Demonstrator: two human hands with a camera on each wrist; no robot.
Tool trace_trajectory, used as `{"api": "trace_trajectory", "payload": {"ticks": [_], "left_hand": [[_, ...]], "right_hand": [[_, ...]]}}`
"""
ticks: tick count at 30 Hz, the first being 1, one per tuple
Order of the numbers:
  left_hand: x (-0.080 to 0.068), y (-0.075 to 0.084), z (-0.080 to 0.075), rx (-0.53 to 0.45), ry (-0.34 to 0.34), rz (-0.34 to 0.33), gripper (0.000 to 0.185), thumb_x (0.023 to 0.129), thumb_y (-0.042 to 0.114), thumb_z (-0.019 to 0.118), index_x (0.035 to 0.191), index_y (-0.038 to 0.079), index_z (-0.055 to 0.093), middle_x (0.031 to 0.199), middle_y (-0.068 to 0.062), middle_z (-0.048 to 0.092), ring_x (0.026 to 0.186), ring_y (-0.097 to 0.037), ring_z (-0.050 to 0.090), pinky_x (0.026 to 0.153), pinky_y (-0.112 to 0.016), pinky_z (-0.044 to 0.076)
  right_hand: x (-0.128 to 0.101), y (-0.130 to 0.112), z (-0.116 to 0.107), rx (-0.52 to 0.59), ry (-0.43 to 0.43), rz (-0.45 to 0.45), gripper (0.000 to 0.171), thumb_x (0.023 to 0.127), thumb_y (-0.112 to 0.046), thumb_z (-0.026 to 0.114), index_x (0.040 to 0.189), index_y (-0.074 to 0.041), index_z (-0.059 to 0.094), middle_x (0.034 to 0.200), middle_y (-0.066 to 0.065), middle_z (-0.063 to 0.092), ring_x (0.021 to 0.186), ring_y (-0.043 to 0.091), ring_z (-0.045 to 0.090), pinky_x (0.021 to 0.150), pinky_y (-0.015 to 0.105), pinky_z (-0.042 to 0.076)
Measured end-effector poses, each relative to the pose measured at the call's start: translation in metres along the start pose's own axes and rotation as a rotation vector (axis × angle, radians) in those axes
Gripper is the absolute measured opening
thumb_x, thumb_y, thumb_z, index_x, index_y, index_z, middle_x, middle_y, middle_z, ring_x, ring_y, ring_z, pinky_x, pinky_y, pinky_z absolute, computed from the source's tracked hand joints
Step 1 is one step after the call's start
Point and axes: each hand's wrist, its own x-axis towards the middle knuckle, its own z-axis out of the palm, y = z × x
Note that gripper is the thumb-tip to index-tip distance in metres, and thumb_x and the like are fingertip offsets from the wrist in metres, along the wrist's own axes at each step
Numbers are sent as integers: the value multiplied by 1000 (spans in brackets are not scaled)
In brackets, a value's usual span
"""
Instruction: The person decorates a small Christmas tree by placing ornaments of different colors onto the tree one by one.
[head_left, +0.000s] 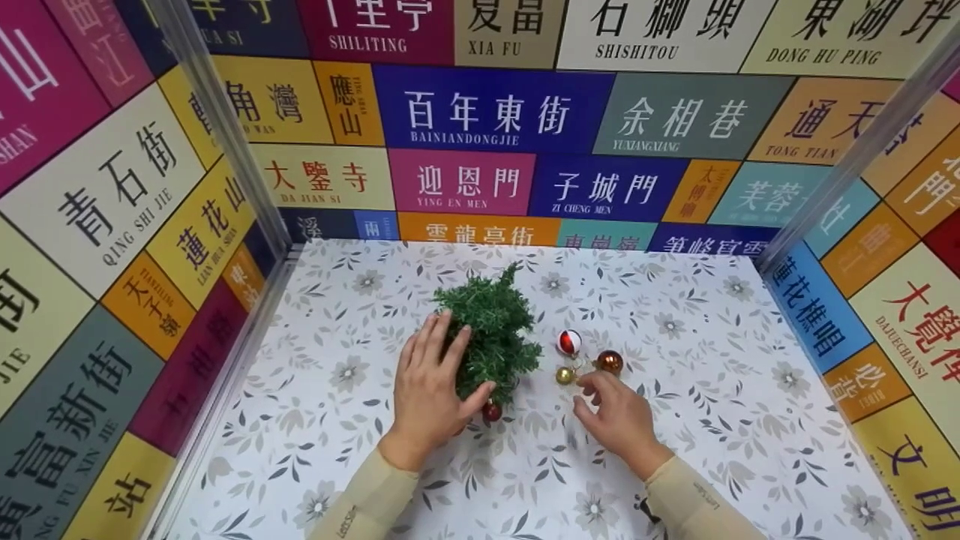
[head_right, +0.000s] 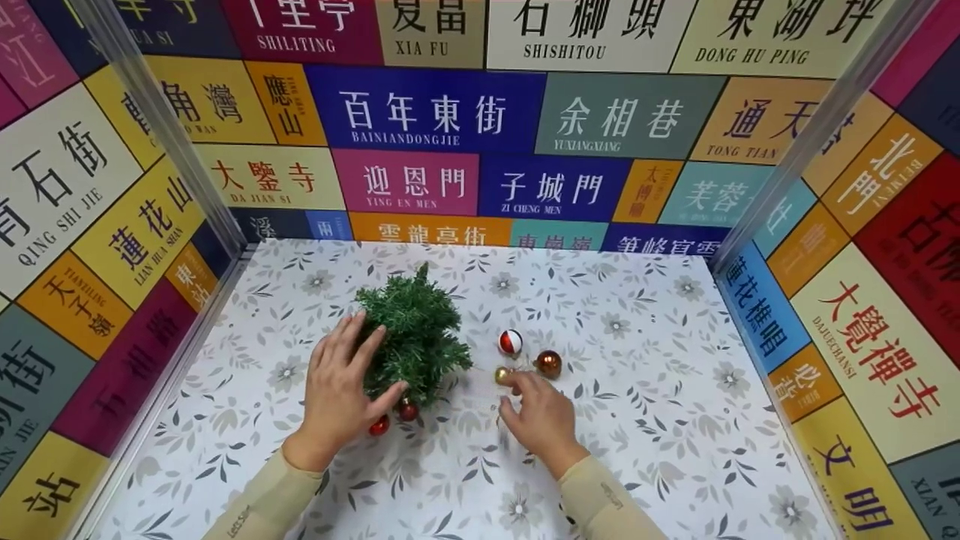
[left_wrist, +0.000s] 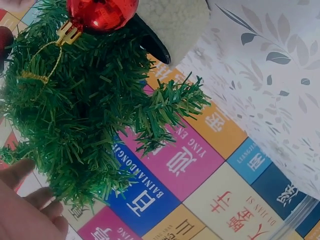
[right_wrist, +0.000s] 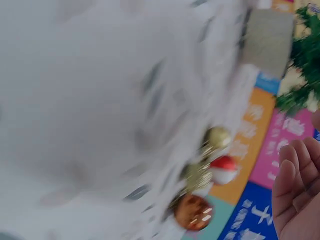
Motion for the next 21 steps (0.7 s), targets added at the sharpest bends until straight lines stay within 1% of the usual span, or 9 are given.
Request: {"api": "trace_trajectory", "payload": {"ticks": [3,6,10,13,17,21], "left_hand": [[0,0,0,-1,-9,-10,84,84,64,65,149,13,48,159,-16,31,146,-35,25,115,-51,21],[0,1,0,-2,-16,-16,84,83,63,66,148,12,49,159,-16,30,146,-36,25,115,-52,21],[0,0,-1,0,-16,-24,84,82,63,68,146,11,51,159,-16,31,145,-38,27,114,-54,24],[0,0,-1,0,-15,-33,84,82,65,67,145,11,53,158,-16,31,144,-38,28,113,-55,25],[1,3,-1,3,-14,-44,84,82,67,66,143,10,54,158,-16,32,143,-39,30,113,-54,26],[2,5,0,2,-11,-46,81,83,64,67,142,9,55,158,-17,33,143,-38,31,113,-53,26]], "right_hand": [[-4,14,1,-29,-32,50,23,83,-21,73,106,-19,67,93,-3,65,72,16,62,57,34,47],[-5,27,2,-65,-42,73,25,84,-21,73,108,-17,66,96,-2,65,72,16,63,56,36,48],[-2,42,4,-137,-45,100,28,83,-22,74,109,-16,66,97,-3,63,68,14,59,53,37,47],[3,49,6,-177,-68,116,31,83,-23,75,111,-15,66,100,-2,63,72,18,59,56,41,48],[8,55,12,-236,-104,91,36,83,-25,76,115,-13,66,109,4,63,78,25,64,59,46,51],[10,59,20,-281,-99,53,38,82,-27,78,115,-13,66,111,7,62,76,29,64,54,49,50]]}}
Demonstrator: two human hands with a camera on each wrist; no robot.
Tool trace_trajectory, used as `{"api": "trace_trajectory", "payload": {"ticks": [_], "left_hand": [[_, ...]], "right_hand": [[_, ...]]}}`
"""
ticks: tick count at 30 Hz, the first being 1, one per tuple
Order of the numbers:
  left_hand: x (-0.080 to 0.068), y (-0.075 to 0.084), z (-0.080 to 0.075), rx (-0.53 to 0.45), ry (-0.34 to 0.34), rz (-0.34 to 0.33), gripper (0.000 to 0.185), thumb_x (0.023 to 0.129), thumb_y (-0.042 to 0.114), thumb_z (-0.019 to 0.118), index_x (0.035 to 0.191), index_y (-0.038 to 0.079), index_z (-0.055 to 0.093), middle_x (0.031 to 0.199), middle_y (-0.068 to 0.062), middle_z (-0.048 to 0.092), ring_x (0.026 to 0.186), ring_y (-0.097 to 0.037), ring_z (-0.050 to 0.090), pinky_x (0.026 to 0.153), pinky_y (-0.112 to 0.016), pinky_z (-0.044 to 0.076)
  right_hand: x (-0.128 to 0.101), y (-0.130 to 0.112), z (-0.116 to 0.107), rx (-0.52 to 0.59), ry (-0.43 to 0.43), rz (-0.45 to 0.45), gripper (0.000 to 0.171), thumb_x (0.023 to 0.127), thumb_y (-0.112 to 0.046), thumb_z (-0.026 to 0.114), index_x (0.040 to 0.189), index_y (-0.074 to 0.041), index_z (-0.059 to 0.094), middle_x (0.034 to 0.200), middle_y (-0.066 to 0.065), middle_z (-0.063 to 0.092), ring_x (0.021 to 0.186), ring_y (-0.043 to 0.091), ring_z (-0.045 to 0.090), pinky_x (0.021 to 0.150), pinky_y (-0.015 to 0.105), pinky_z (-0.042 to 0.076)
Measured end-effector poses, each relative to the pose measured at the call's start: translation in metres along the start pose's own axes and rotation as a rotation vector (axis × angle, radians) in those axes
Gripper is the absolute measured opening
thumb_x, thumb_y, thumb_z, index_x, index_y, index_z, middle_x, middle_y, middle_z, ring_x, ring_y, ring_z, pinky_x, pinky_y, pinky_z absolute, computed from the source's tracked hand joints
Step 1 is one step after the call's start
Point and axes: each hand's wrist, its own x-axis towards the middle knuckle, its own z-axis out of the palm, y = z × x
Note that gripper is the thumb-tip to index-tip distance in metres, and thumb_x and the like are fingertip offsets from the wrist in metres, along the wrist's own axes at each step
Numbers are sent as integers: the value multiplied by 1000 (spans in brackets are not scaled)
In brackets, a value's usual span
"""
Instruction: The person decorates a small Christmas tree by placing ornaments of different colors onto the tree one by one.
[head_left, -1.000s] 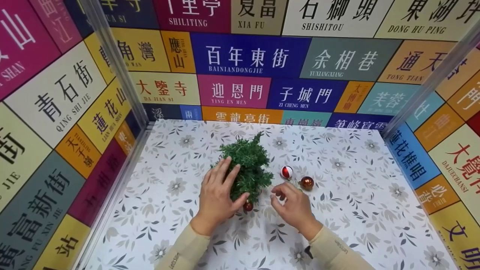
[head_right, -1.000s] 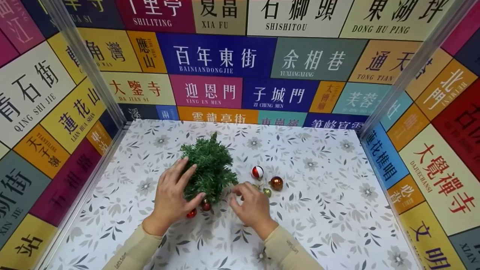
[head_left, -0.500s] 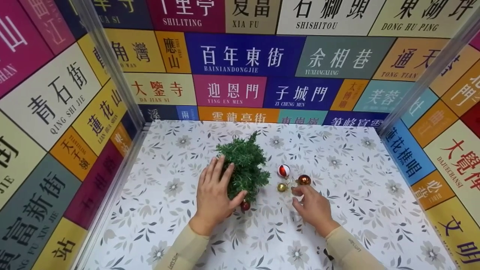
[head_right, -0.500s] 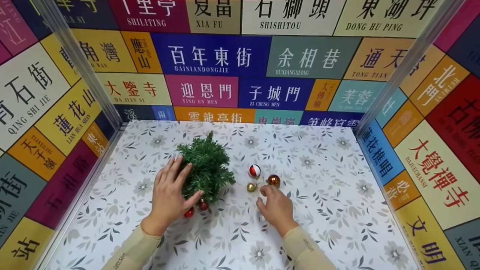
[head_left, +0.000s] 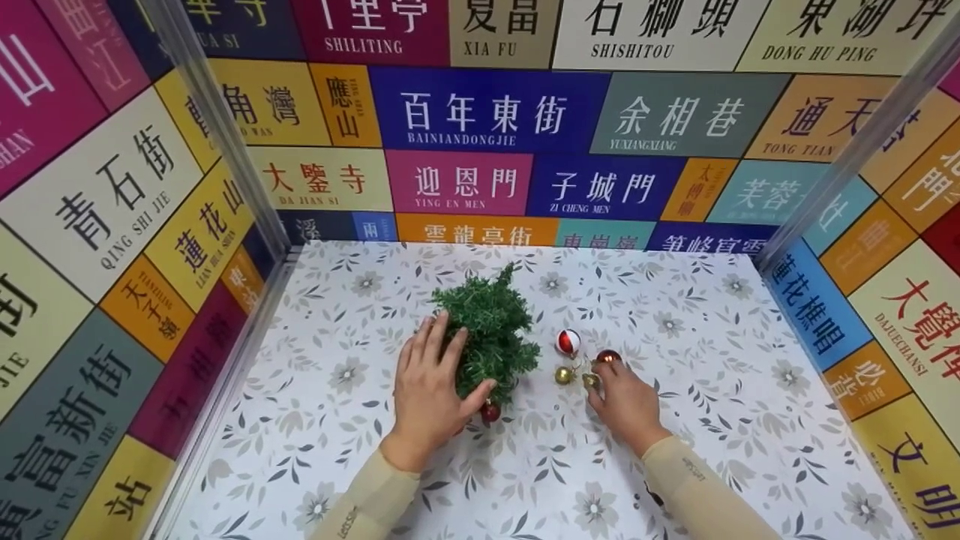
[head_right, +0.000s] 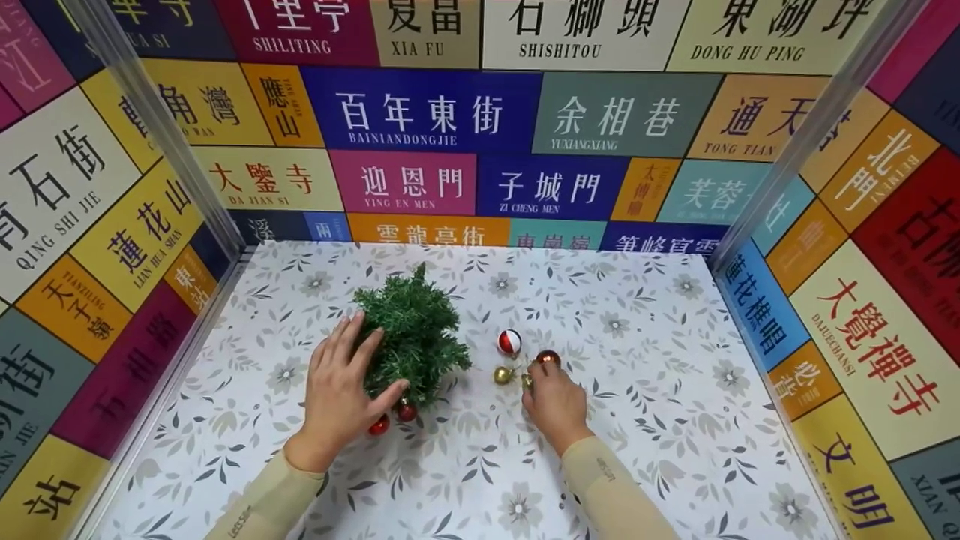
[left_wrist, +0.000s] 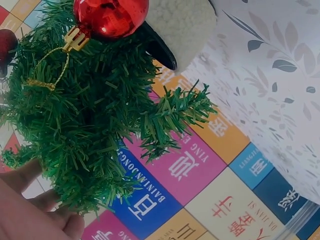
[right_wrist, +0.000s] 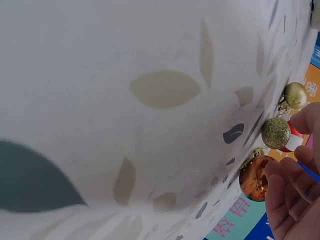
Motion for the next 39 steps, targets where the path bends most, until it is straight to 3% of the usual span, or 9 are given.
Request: {"api": "trace_trajectory", "payload": {"ticks": [15,27,39], "left_hand": [[-2,-8,-1,-43,-4,53,72,87,54,67,141,9,56,158,-15,33,138,-38,39,109,-55,33],[0,-16,-9,-60,-58,90,67,88,50,66,142,11,56,159,-10,32,137,-36,41,110,-53,32],[0,-31,-16,-85,-48,112,59,88,41,66,139,13,59,157,-7,38,139,-34,39,112,-50,28]], "right_hand": [[1,-1,11,-2,-25,31,31,84,-25,77,109,-13,65,103,6,63,78,33,65,58,54,52],[1,2,13,-9,-18,25,31,85,-24,75,112,-11,65,105,10,64,73,34,65,54,52,51],[3,0,14,-8,-1,16,28,85,-23,75,110,-13,66,101,5,63,73,31,66,55,51,51]]}}
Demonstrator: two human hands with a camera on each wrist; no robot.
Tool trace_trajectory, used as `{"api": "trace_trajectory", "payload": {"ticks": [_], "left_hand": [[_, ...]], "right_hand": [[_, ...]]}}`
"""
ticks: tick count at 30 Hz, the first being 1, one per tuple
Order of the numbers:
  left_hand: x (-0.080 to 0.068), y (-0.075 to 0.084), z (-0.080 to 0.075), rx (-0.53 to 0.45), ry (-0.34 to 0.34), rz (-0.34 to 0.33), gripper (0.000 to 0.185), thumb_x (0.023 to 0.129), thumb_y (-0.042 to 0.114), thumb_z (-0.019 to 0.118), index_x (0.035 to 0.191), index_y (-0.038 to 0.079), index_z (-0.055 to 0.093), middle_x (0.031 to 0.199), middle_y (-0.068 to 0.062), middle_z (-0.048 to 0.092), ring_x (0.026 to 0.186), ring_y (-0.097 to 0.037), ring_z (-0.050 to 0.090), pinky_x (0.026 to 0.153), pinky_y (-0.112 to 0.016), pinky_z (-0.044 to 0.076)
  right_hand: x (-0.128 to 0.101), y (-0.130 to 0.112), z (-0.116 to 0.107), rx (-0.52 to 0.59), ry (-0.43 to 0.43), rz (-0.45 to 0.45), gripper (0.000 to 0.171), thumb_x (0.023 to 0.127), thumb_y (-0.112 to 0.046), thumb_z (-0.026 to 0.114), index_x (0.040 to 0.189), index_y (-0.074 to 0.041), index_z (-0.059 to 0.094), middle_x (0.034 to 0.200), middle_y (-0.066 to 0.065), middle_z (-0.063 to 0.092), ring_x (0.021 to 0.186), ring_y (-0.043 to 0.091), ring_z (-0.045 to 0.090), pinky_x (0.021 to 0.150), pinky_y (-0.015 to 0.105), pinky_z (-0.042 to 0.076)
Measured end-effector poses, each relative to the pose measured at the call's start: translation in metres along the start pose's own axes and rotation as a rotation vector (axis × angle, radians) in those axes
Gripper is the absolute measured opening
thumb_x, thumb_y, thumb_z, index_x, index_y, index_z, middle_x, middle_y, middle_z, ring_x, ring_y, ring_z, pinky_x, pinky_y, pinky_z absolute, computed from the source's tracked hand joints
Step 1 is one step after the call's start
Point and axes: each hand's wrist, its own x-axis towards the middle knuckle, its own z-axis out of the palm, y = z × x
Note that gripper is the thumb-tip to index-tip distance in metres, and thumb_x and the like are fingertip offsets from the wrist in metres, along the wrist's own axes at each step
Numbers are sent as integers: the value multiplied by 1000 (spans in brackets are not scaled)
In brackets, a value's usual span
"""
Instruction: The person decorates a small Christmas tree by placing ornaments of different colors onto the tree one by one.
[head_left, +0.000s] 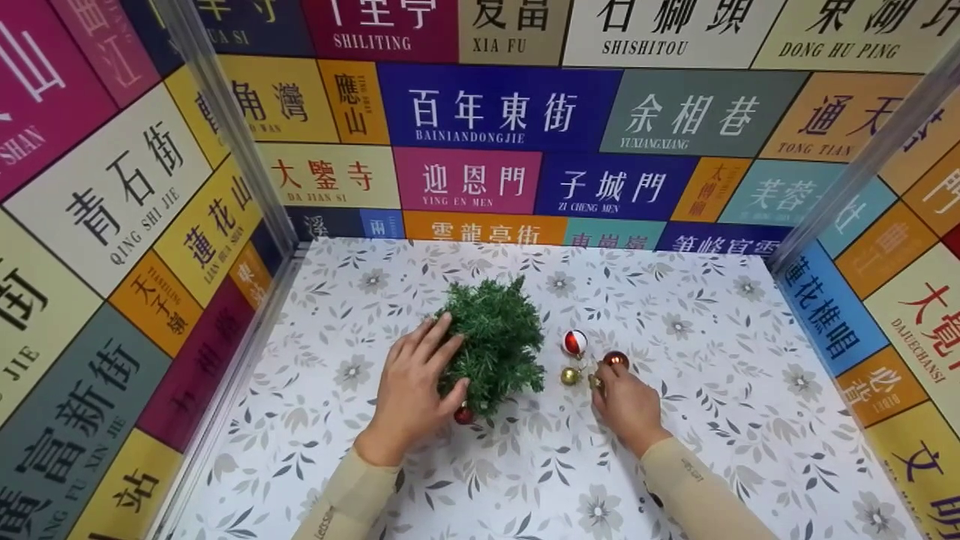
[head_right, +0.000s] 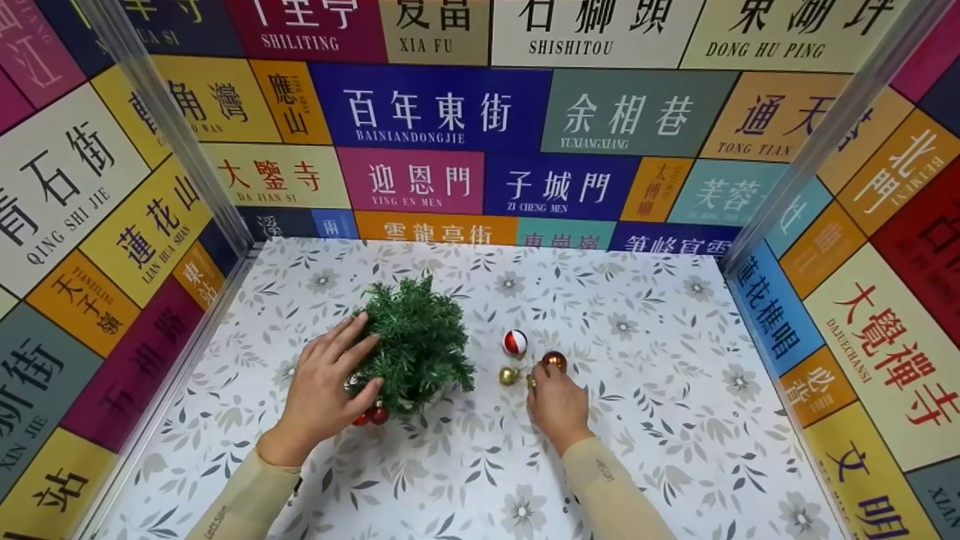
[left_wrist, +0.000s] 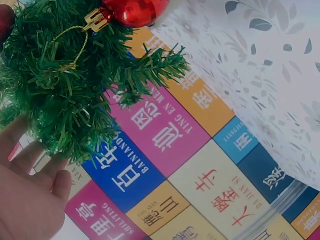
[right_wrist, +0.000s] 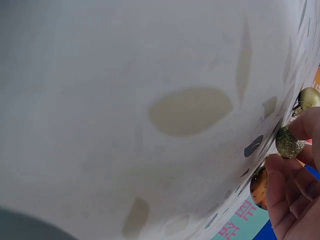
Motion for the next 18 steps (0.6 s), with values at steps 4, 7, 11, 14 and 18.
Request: {"api": "trace_trajectory", "payload": {"ticks": [4,7,11,14,18], "left_hand": [[0,-3,-2,-14,17,16,56,87,36,66,138,13,61,153,-8,44,138,-34,41,111,-50,29],[0,-5,-3,-26,17,20,55,86,33,67,138,14,61,151,-9,46,137,-35,42,111,-51,29],[1,-6,-5,-41,-3,18,54,87,29,67,138,14,61,149,-8,48,136,-34,43,112,-49,28],[1,-7,-7,-42,-20,18,53,88,28,66,138,14,61,148,-8,50,135,-33,44,112,-50,29],[1,-8,-7,-45,-41,14,51,89,27,64,139,15,60,147,-8,51,135,-33,45,112,-49,29]], "right_hand": [[1,0,-1,-3,-10,3,25,86,-24,74,107,-13,66,101,5,63,73,31,65,57,51,51],[1,0,-1,-4,-21,10,24,87,-25,74,107,-14,66,101,5,63,74,30,65,58,51,52],[2,0,-1,-3,-41,20,26,88,-26,74,108,-14,65,102,6,62,75,30,65,60,51,52],[2,-1,-1,2,-47,25,26,88,-26,73,109,-13,65,103,6,62,75,31,65,59,51,52],[2,-1,-1,5,-46,28,26,88,-25,72,109,-13,65,104,6,63,75,32,65,59,51,52]]}}
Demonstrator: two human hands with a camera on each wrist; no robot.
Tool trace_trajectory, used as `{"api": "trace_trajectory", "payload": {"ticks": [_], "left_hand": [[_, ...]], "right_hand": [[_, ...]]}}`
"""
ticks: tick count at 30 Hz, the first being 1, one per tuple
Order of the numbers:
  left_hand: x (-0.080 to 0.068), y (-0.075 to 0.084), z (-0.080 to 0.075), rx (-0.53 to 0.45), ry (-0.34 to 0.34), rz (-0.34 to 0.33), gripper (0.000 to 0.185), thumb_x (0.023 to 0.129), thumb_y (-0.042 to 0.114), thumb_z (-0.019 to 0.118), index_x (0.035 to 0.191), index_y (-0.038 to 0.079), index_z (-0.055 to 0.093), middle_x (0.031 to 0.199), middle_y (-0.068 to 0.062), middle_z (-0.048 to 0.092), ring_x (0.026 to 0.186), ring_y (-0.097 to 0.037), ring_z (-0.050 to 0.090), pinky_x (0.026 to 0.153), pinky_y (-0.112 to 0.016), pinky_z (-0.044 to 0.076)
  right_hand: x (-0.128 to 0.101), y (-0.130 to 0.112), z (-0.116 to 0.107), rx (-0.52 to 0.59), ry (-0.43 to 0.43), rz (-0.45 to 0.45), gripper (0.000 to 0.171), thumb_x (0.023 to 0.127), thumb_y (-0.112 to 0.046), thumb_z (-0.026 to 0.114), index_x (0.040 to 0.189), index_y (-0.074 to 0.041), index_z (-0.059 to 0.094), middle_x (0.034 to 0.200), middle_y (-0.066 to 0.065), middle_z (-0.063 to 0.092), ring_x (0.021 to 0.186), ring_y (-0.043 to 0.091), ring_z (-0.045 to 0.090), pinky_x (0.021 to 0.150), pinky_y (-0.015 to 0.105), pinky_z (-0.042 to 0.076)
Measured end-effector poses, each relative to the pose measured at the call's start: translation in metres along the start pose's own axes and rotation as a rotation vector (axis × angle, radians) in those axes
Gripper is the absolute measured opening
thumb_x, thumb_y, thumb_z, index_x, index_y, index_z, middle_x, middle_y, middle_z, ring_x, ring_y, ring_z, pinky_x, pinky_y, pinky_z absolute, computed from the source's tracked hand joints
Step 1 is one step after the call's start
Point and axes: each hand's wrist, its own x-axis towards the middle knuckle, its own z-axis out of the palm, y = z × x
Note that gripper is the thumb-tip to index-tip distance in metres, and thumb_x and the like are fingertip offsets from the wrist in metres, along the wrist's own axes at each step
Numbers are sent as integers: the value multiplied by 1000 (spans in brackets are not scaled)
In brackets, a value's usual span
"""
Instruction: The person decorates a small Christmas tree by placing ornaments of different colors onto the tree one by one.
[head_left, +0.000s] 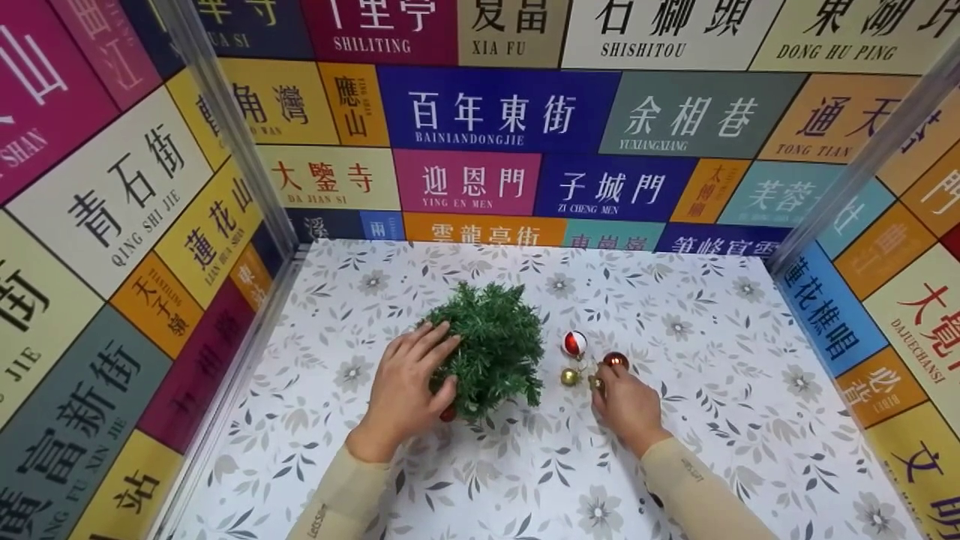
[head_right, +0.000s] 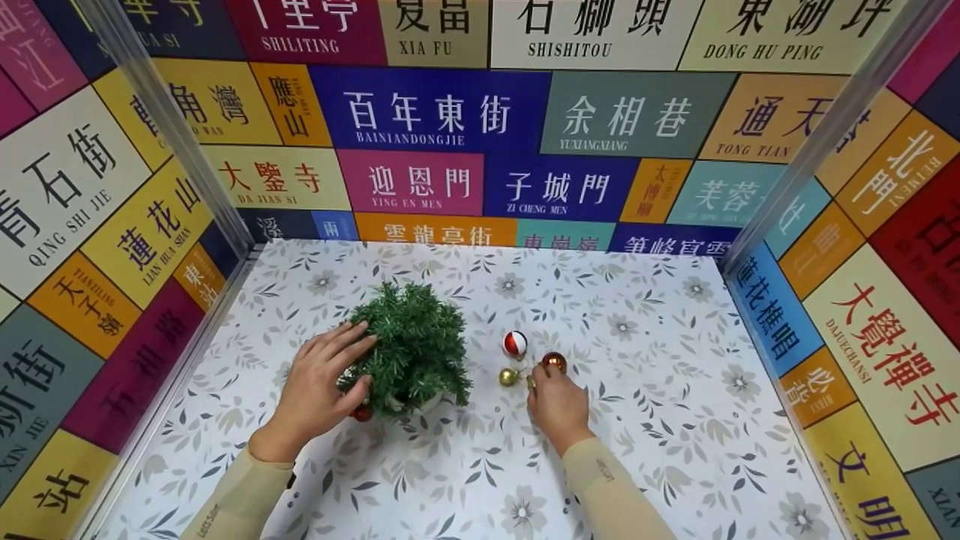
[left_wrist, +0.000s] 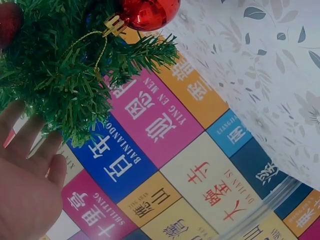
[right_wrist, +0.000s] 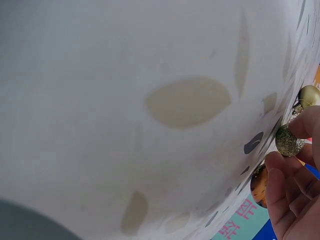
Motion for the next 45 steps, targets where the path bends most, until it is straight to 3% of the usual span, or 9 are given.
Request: {"api": "trace_trajectory", "payload": {"ticks": [5,12,22,29,42,45], "left_hand": [[1,-2,-2,-12,0,4,51,88,22,63,139,14,60,145,-7,53,133,-31,48,113,-45,28],[0,-3,-3,-24,-4,1,49,89,20,62,138,13,61,144,-7,54,132,-29,49,111,-48,31],[3,-1,-5,-21,17,21,49,88,19,63,136,11,62,143,-9,54,132,-29,50,112,-46,30],[4,3,-4,-41,35,43,49,86,18,66,135,10,63,141,-12,56,130,-31,51,108,-52,35],[3,4,-4,-39,13,33,49,87,19,66,135,11,62,142,-10,55,132,-28,50,110,-46,33],[3,4,-3,-40,11,34,49,87,19,65,135,11,62,142,-11,55,132,-28,49,109,-48,34]], "right_hand": [[-1,1,1,0,-2,0,26,88,-25,72,110,-13,65,104,7,62,75,31,65,58,51,51],[-2,2,3,7,88,-44,25,83,-22,75,105,-13,65,99,7,63,65,32,62,50,51,48],[3,-3,-4,57,-16,5,28,88,-22,73,112,-11,65,105,8,62,75,33,65,65,51,53],[-2,-1,-5,128,-6,13,32,89,-19,73,117,-7,65,110,10,63,80,37,67,72,53,55],[-4,-4,-17,98,117,-83,35,82,-17,80,113,-8,68,106,8,65,63,31,62,55,48,53],[-5,-4,-20,101,128,-93,34,82,-17,79,113,-8,69,106,8,65,65,30,62,56,47,53]]}}
